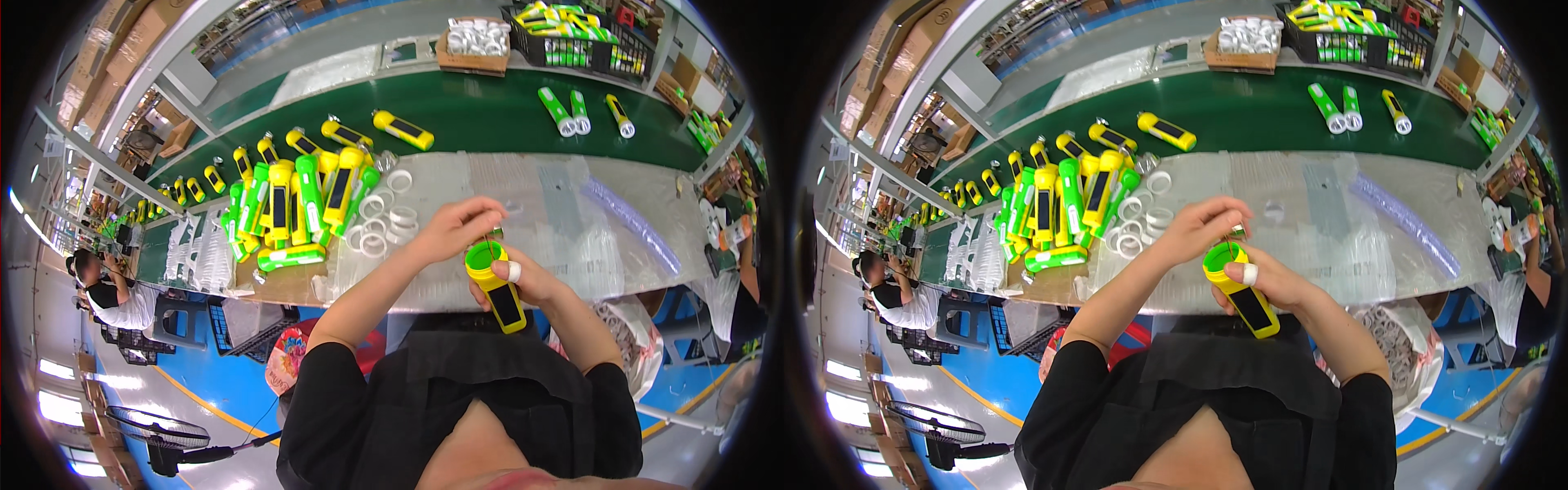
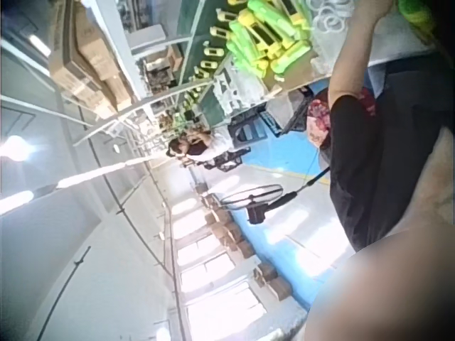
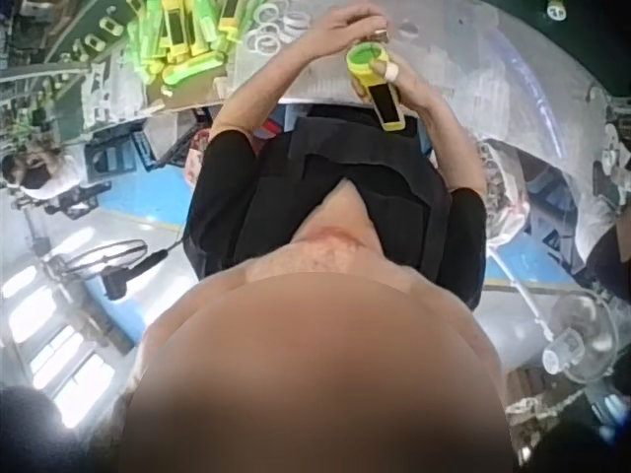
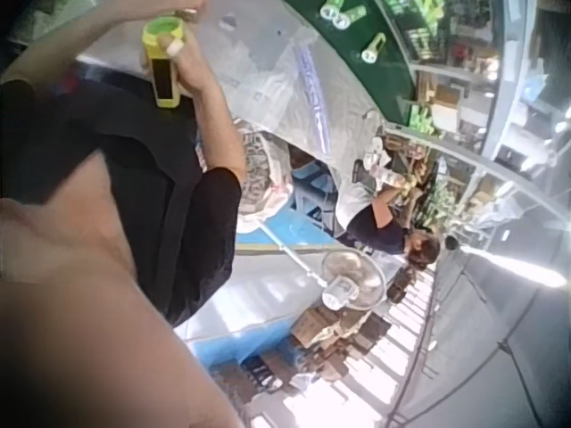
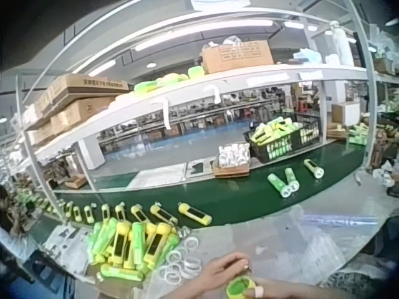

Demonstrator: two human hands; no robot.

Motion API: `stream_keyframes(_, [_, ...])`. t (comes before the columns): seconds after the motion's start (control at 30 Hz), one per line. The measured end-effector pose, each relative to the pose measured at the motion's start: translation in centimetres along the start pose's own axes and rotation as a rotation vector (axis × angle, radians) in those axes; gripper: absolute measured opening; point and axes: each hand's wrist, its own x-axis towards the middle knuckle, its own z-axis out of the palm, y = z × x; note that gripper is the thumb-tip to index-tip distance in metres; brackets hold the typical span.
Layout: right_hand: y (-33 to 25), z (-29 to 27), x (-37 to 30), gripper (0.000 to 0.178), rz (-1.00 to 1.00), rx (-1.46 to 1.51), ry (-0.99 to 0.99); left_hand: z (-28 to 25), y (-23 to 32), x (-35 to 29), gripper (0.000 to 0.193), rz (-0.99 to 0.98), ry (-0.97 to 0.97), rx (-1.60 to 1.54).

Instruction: Assembling solar-powered handheld flashlights by attaching plastic heads and lenses on a factory production line.

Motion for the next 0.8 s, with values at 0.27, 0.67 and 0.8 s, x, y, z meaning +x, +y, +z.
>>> stream_keyframes(0.27, [1.6,1.0,-0.7,0.055,-0.057,-0.206,-0.036,-0.3,1.7,-4.3,0.038,0.058,0.006,0.05])
stream_keyframes(0.67, [4.6,1.2,-1.4,0.048,-0.253,-0.02,0.375,5.8,-0.5,-4.2,0.035,0.446,0.187,0.463])
stream_keyframes(0.8, [5.0,0.0,-2.3,0.046,-0.308,0.114,0.507,6.4,-1.6,-1.7,0.039,0.522,0.129,0.566])
